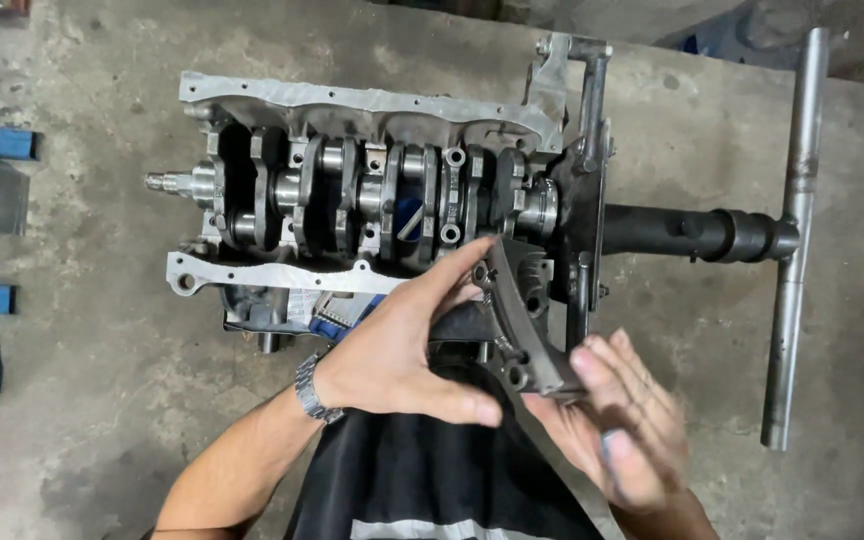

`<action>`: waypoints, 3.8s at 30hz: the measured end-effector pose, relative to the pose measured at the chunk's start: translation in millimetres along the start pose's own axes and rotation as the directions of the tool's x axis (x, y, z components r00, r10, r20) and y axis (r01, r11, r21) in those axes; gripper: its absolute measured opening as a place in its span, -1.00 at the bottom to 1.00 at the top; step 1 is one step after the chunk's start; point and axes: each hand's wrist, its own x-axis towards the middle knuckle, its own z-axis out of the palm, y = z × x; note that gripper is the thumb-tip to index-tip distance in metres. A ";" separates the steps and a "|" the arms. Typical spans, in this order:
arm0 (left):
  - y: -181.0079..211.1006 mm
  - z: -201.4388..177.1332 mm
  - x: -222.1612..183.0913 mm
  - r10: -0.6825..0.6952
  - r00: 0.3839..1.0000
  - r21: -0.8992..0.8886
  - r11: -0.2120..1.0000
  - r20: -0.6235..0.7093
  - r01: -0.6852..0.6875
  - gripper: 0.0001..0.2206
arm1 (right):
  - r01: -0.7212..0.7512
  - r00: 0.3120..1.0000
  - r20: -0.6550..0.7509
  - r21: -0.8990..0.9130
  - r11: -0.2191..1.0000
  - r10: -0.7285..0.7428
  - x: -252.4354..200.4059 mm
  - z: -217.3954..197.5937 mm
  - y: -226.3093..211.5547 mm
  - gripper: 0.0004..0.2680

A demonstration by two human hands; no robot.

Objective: Fitting main bearing caps onto a crankshaft in an engine block

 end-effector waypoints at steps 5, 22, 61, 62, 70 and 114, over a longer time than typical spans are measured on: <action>7.2 9.7 12.5 -0.066 0.993 0.330 0.939 -0.096 0.094 0.20 | 0.337 0.939 -0.013 -0.181 0.924 -0.345 -6.2 14.9 10.1 -0.67; -7.9 -27.7 87.9 -0.064 0.997 0.793 0.606 -0.034 0.066 0.16 | -0.571 0.692 -0.504 0.057 0.819 0.517 -45.1 64.7 5.8 -0.49; -10.0 -21.7 122.1 -0.100 0.995 0.954 0.300 0.002 0.028 0.13 | -0.502 0.736 -0.427 0.177 0.847 0.525 -53.2 61.8 9.4 -0.68; -8.9 -23.2 121.6 -0.117 0.993 0.913 0.402 -0.025 0.070 0.09 | -0.504 0.737 -0.419 0.184 0.844 0.531 -53.9 62.2 9.0 -0.68; -14.8 -41.4 119.7 -0.102 0.995 0.748 0.659 -0.016 0.080 0.01 | -0.502 0.762 -0.363 0.192 0.843 0.536 -56.1 59.2 9.2 -0.67; -12.2 -9.5 123.1 -0.022 0.999 0.993 0.115 0.039 -0.036 0.12 | -0.515 0.733 -0.389 0.218 0.829 0.558 -49.3 58.9 9.1 -0.68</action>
